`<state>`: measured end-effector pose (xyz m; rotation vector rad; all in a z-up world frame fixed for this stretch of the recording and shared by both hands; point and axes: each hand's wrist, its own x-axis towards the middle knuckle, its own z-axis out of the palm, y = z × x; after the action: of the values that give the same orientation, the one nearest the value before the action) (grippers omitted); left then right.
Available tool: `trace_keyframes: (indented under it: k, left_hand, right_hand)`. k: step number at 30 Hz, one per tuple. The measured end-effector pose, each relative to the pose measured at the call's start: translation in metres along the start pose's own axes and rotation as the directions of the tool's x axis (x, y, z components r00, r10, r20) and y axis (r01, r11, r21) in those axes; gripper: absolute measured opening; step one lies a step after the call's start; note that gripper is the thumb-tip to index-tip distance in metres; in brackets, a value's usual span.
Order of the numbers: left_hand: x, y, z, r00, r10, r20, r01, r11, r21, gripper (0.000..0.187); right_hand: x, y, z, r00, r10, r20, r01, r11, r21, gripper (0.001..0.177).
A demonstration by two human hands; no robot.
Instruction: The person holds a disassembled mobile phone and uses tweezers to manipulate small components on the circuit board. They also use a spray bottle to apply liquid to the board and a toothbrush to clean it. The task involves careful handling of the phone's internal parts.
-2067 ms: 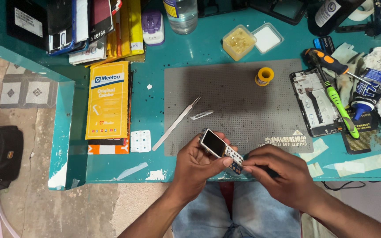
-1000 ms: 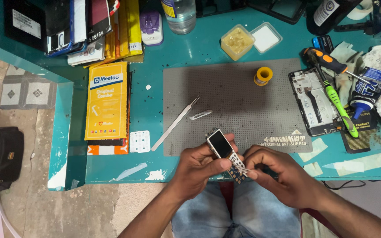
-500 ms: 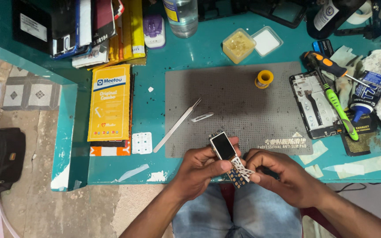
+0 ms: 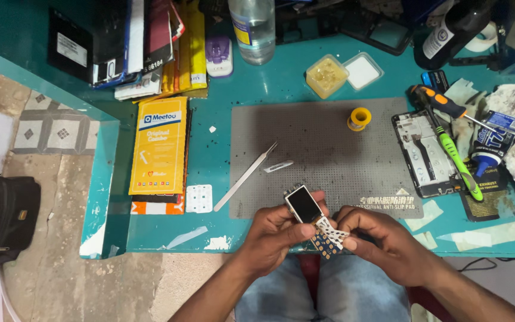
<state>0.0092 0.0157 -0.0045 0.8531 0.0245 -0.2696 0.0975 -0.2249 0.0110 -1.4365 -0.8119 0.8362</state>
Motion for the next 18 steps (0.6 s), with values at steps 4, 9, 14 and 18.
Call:
trace_keyframes:
  k: [4,9,14,18]
  left_hand:
    - [-0.005,0.001,0.008,0.989,0.136,-0.062,-0.129,0.986,0.101,0.055]
    - [-0.011,0.000,0.018,0.944,0.315,-0.100,-0.276,0.918,0.286,0.058]
    - [-0.015,0.003,0.026,0.915,0.401,-0.048,-0.318,0.788,0.528,0.057]
    - [-0.015,0.006,0.029,0.903,0.426,0.061,-0.340,0.618,0.709,0.057]
  right_hand:
    - [0.003,0.000,0.006,0.993,-0.022,-0.114,0.006,0.990,-0.141,0.011]
    - [0.004,-0.006,0.017,0.947,-0.232,-0.222,0.129,0.908,-0.398,0.018]
    - [0.000,-0.016,0.021,0.908,-0.342,-0.241,0.189,0.849,-0.494,0.038]
    - [0.001,-0.011,0.028,0.811,-0.550,-0.198,0.288,0.671,-0.683,0.045]
